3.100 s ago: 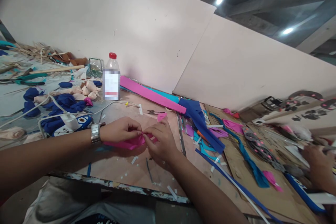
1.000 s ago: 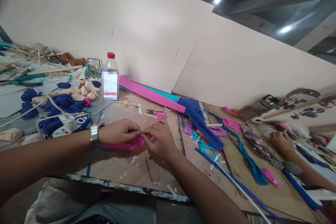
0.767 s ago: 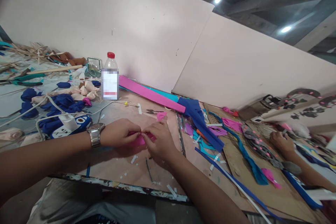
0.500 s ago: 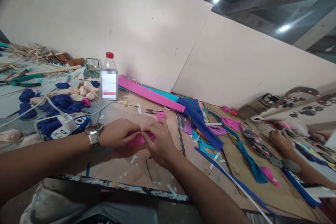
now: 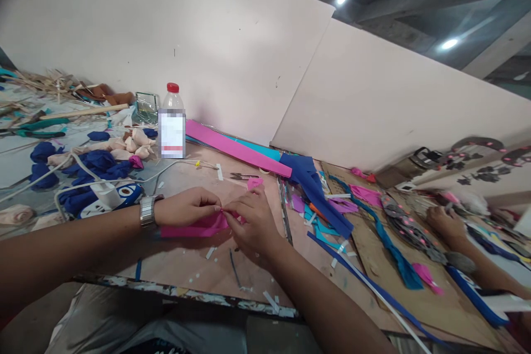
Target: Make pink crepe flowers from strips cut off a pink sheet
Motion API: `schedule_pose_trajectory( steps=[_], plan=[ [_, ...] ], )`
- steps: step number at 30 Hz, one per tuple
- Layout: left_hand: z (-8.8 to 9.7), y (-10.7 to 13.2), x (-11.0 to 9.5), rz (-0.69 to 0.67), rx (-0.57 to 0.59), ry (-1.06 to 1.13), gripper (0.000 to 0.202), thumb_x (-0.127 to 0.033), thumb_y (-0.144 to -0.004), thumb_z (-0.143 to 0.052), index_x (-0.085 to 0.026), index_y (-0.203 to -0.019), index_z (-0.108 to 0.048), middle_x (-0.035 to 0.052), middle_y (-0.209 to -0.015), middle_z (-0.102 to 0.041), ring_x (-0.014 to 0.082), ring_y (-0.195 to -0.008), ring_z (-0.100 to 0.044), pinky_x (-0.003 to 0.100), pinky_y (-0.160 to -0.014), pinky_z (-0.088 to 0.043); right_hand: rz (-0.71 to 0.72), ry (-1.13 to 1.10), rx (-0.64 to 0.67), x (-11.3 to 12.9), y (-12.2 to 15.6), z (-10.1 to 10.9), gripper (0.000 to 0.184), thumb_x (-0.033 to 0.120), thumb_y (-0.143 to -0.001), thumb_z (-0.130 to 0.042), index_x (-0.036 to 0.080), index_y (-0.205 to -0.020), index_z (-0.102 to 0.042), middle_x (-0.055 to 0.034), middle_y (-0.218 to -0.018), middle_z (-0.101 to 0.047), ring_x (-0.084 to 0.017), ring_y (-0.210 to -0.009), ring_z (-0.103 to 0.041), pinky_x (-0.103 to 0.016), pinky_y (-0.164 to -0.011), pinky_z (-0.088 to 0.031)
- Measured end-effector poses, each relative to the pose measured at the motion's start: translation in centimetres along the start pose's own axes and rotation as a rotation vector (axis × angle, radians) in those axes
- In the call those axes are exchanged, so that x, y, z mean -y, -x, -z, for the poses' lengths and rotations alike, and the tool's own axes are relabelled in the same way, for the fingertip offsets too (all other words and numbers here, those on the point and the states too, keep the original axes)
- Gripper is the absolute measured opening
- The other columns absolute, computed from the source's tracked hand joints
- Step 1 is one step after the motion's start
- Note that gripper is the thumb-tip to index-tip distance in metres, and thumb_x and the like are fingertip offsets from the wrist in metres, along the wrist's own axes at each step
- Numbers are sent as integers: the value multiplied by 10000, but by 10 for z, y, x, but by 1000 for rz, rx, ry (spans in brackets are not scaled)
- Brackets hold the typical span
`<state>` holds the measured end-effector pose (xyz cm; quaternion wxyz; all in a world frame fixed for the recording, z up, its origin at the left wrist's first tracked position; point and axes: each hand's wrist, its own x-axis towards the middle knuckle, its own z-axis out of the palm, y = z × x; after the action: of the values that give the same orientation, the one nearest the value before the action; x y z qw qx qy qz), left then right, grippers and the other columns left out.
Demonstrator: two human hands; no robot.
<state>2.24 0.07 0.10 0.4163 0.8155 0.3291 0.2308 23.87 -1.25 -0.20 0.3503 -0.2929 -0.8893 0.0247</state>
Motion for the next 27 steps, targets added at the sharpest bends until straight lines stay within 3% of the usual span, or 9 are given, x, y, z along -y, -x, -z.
schedule_pose_trajectory(
  steps=[8,14,27],
  plan=[
    [0,0,5,22,-113,31,271,-334,-921,-586,-164,-958,-794,37,-879,-775,152,-762,-649,231,-689,-450,-14,25,-9,-2,2,1,67,167,-879,-695,232,-893,-694,-10,-822,-760,-192,-781,-668,-422,-899,-405],
    [-2,-1,9,3,-166,15,239,-315,-906,-604,-172,-917,-796,26,-843,-776,140,-732,-645,229,-672,-441,-71,36,10,-2,2,0,18,219,-899,-689,231,-888,-697,-8,-827,-757,-192,-804,-659,-424,-927,-390],
    [-8,5,0,-159,-229,-399,230,-292,-923,-563,-198,-956,-771,41,-930,-777,183,-844,-677,278,-773,-458,-160,-21,92,-1,1,-1,90,237,-922,-581,221,-845,-624,-31,-829,-712,-210,-812,-625,-413,-883,-379]
  ],
)
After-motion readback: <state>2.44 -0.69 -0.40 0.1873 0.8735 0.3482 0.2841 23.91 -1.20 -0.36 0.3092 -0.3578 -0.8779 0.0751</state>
